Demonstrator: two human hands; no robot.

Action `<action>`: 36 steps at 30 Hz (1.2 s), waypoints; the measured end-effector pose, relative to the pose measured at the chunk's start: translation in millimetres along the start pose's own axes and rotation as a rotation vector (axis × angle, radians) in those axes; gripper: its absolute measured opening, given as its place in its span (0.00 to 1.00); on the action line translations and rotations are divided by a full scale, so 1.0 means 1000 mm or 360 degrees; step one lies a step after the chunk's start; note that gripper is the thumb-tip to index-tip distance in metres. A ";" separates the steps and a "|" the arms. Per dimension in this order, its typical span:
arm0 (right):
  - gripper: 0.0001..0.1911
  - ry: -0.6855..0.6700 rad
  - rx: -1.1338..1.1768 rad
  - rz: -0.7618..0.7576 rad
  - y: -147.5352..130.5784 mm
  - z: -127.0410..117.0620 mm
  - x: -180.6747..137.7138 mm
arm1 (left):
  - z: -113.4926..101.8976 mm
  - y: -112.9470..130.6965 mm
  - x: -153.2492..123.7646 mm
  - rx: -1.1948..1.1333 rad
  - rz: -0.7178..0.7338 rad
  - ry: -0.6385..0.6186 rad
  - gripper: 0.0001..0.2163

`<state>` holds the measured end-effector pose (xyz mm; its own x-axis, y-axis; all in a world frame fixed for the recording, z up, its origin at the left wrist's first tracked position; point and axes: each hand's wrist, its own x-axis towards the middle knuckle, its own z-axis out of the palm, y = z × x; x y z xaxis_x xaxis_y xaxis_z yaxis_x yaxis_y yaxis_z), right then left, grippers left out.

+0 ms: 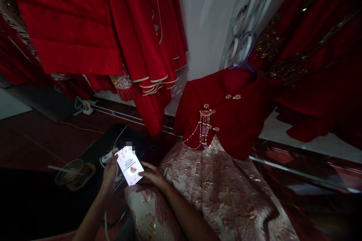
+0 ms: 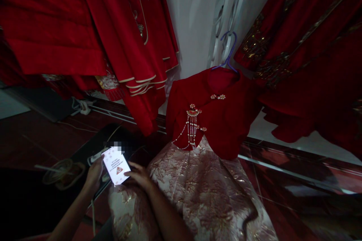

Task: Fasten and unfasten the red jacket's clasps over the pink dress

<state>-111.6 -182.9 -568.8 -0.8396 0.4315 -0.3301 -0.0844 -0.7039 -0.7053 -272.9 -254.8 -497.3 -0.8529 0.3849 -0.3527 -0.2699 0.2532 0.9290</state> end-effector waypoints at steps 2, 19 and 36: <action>0.45 0.0004 0.0003 0.0002 -0.002 0.001 -0.001 | 0.000 -0.002 0.001 0.0016 0.0044 -0.0044 0.11; 0.40 0.0026 -0.0057 0.0031 -0.012 0.006 -0.010 | -0.006 -0.002 0.004 0.0127 0.0029 0.0075 0.13; 0.40 0.0033 0.0274 0.0074 -0.009 0.001 -0.006 | 0.013 0.012 -0.014 -0.0215 0.0056 -0.0262 0.15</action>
<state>-106.7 -179.5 -559.9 -0.8337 0.4063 -0.3739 -0.1377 -0.8088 -0.5718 -258.4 -246.0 -482.2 -0.7814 0.5338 -0.3233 -0.3083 0.1202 0.9437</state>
